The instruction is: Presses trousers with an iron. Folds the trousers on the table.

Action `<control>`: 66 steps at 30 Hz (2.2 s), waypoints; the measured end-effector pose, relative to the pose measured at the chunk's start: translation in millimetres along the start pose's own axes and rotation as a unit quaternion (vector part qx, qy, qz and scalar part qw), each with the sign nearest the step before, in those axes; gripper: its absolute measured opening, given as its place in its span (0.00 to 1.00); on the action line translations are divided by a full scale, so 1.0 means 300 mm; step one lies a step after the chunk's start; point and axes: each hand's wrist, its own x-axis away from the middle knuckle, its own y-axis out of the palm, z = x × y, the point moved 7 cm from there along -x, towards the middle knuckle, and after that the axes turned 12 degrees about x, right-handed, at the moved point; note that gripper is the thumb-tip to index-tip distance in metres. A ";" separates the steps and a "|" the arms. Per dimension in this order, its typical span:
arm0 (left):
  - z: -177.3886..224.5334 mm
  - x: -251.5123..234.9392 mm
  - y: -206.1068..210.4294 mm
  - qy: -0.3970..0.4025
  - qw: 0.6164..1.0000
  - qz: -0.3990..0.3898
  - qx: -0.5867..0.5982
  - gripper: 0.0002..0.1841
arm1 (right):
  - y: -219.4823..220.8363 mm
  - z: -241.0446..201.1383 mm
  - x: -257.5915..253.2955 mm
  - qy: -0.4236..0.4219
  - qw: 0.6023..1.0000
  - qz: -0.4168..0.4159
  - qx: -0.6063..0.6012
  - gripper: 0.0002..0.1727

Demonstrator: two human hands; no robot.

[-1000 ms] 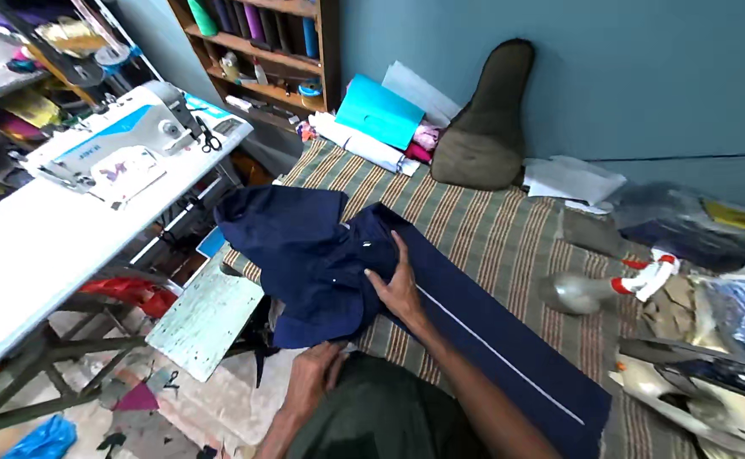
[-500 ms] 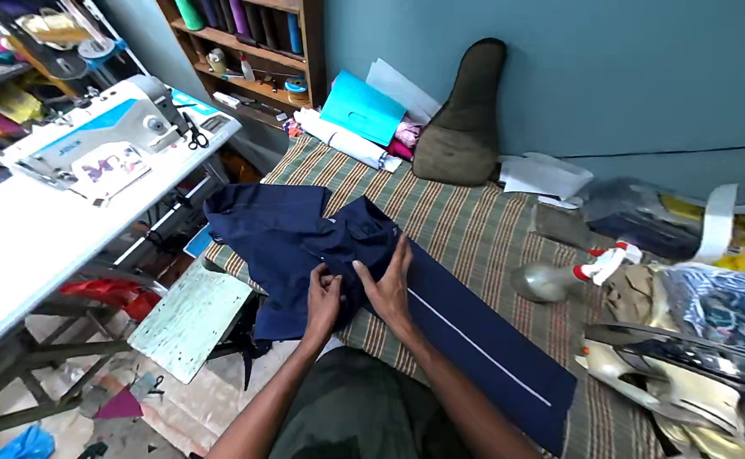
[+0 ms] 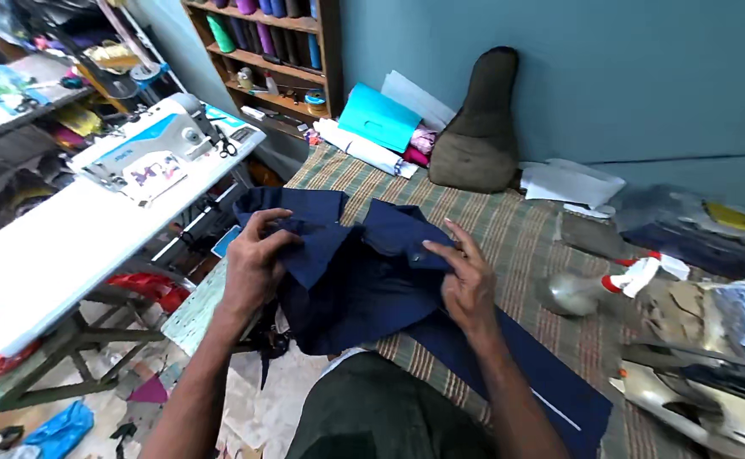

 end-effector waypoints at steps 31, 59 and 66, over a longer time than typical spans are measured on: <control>0.092 0.253 0.386 -0.167 0.908 0.259 0.284 0.30 | 0.233 -0.419 0.145 0.077 0.873 -0.122 -0.465 0.34; -0.295 -0.035 0.170 -0.231 0.961 -0.087 0.124 0.35 | -0.214 0.505 0.805 0.481 0.860 -0.037 0.166 0.32; -0.598 -0.409 0.043 -0.140 0.976 -0.124 0.108 0.21 | -0.374 0.751 1.158 0.638 0.735 -0.100 0.208 0.39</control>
